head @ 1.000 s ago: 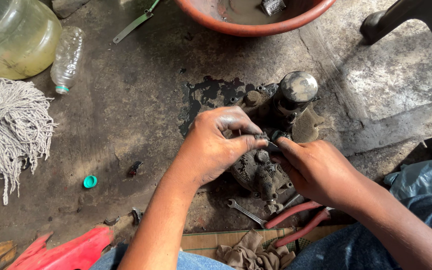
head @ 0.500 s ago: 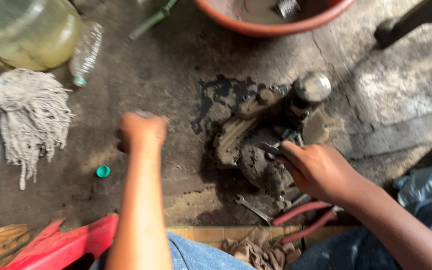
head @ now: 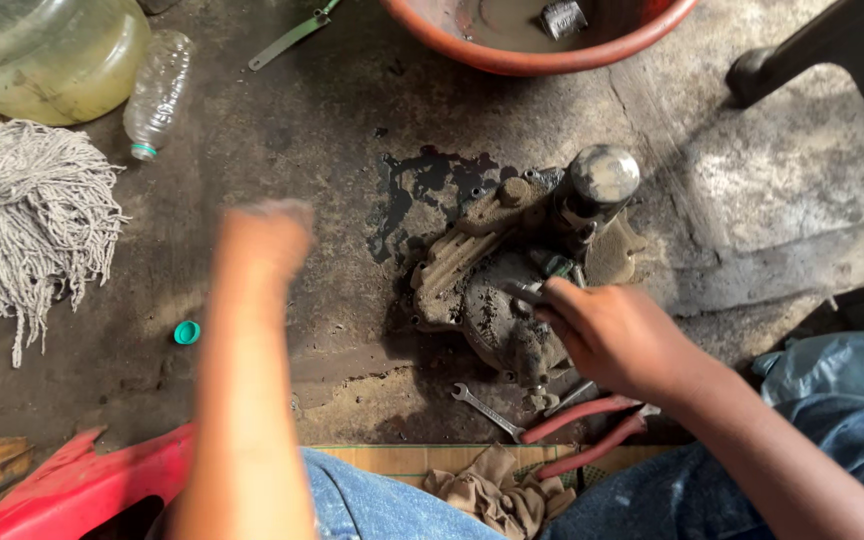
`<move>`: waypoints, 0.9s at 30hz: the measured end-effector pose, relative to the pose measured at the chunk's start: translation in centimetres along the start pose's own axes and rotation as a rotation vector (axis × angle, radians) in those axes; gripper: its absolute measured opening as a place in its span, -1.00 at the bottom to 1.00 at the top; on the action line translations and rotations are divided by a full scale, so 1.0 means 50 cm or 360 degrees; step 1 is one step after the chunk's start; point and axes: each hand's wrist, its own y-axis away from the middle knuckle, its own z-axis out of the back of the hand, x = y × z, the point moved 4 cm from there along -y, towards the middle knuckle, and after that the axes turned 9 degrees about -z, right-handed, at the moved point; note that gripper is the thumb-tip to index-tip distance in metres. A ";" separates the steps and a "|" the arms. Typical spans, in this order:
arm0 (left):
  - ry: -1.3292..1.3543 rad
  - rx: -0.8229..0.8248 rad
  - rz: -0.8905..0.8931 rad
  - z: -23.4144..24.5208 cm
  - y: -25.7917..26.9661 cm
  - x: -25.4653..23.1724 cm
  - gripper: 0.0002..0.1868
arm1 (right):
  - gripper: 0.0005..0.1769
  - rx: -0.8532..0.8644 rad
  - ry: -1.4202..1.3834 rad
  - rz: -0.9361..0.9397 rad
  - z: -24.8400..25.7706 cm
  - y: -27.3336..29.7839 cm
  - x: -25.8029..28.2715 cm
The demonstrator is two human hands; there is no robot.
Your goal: The person uses a screwdriver to manipulate and adjust components on a dirty mechanical part, likely a carburetor, resting on the floor. They repeatedly probe and turn small parts within the assembly.
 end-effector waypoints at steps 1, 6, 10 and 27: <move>-0.0227 0.0052 0.0073 -0.015 0.009 -0.003 -0.10 | -0.79 0.0031 0.0036 -0.0017 -0.004 0.004 0.002; -0.0339 0.0554 -0.0263 -0.040 0.017 -0.067 0.03 | -0.76 0.0043 0.0124 0.0134 -0.014 0.009 0.019; -0.1086 0.0494 -0.0547 -0.050 0.043 -0.079 -0.07 | -0.78 0.0179 0.0172 0.0104 -0.016 0.002 0.016; -0.0683 0.0487 -0.0662 -0.089 0.021 -0.047 -0.33 | -0.70 -0.0018 -0.0106 -0.0708 0.074 -0.028 -0.262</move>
